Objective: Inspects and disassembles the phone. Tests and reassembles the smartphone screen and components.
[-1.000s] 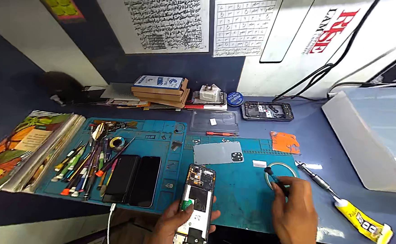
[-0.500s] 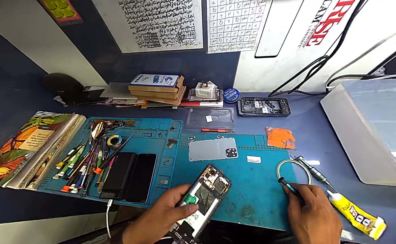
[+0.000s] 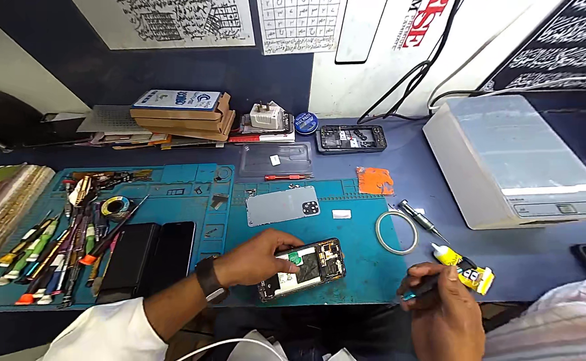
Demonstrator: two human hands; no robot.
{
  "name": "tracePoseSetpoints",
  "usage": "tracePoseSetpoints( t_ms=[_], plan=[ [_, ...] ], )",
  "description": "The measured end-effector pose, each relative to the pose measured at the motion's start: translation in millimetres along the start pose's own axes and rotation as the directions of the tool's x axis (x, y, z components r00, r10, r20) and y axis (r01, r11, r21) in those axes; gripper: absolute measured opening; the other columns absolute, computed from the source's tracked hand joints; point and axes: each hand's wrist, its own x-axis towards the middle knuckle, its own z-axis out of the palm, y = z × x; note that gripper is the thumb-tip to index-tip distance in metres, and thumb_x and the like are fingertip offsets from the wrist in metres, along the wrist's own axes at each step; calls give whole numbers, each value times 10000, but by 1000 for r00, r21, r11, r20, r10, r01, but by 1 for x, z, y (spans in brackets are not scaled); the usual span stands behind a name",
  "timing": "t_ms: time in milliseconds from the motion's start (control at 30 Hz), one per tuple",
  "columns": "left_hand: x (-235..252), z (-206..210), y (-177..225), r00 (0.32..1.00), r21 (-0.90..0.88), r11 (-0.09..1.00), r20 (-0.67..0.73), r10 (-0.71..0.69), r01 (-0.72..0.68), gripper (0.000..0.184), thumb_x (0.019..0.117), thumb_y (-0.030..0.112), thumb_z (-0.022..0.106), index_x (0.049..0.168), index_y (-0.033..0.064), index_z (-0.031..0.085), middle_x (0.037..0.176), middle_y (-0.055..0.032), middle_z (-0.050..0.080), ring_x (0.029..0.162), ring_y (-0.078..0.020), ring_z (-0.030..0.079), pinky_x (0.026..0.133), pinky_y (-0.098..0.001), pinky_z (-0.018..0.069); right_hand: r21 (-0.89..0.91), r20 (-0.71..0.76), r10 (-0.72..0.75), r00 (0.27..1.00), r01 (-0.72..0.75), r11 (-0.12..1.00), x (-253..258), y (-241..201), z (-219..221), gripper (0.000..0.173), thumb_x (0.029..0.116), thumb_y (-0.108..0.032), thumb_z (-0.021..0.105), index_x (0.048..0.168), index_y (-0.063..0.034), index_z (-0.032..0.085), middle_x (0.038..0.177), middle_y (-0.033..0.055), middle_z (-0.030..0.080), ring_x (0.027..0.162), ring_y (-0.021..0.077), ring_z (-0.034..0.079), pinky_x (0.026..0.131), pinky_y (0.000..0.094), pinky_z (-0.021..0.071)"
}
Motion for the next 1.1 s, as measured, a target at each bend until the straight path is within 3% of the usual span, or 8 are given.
tracePoseSetpoints(
  t_ms=[133, 300, 367, 433, 533, 700, 900, 1100],
  plan=[
    [7, 2, -5, 983, 322, 945, -140, 116, -65, 325, 919, 216, 760, 1240, 197, 715, 1031, 37, 746, 890, -79, 703, 824, -334, 598, 100, 85, -10, 996, 2, 995, -13, 10, 4, 121, 1004, -148, 630, 1070, -54, 670, 1060, 146, 720, 836, 239, 742, 766, 384, 652],
    [2, 15, -14, 935, 587, 806, -236, 264, -80, 432, 856, 374, 803, 1249, 222, 703, 1073, 13, 648, 994, -132, 636, 870, -354, 559, -84, 84, -134, 987, 141, 987, -25, 16, 21, 518, 906, 2, 666, 1364, -35, 425, 1017, 140, 743, 916, 282, 757, 812, 394, 654],
    [1, 21, -19, 924, 635, 770, -250, 289, -69, 567, 799, 454, 831, 1288, 213, 673, 1108, -9, 620, 1051, -179, 595, 914, -379, 527, -172, 146, -225, 963, 249, 953, -27, 20, 29, 708, 914, 13, 657, 1499, -83, 269, 1033, 116, 740, 910, 281, 757, 798, 390, 661],
    [1, 28, -24, 913, 665, 744, -268, 309, -57, 648, 770, 507, 831, 1318, 218, 642, 1132, -10, 592, 1068, -202, 563, 923, -397, 503, -264, 244, -324, 914, 384, 885, -26, 28, 32, 749, 953, -65, 669, 1557, -179, 240, 1080, 76, 734, 921, 261, 751, 797, 380, 661],
    [1, 35, -29, 891, 698, 716, -301, 339, -37, 673, 770, 526, 821, 1340, 223, 627, 1179, -31, 575, 1097, -237, 543, 923, -430, 487, -331, 343, -386, 856, 495, 803, -24, 37, 36, 680, 986, -114, 644, 1553, -272, 303, 1126, 48, 734, 948, 243, 744, 789, 356, 656],
    [-4, 42, -32, 852, 746, 663, -301, 428, -70, 647, 830, 519, 763, 1380, 214, 611, 1265, -32, 572, 1178, -245, 521, 966, -441, 460, -344, 370, -383, 846, 508, 790, -24, 42, 42, 677, 993, -108, 633, 1559, -259, 295, 1146, 47, 729, 978, 235, 740, 810, 352, 654],
    [-11, 61, -33, 799, 813, 503, -80, 596, -294, 381, 991, 354, 605, 1291, 125, 661, 1379, -51, 596, 1325, -247, 519, 1097, -429, 449, -357, 395, -381, 836, 521, 775, -22, 42, 44, 666, 990, -103, 631, 1556, -241, 309, 1146, 44, 730, 972, 233, 741, 809, 350, 656],
    [-13, 67, -40, 811, 833, 456, -15, 585, -314, 382, 1031, 302, 534, 1339, 95, 623, 1436, -69, 567, 1370, -236, 495, 1137, -377, 420, -383, 458, -387, 800, 571, 727, -21, 40, 42, 632, 1009, -123, 612, 1551, -263, 318, 1158, 39, 730, 1024, 237, 733, 851, 361, 648]
  ],
)
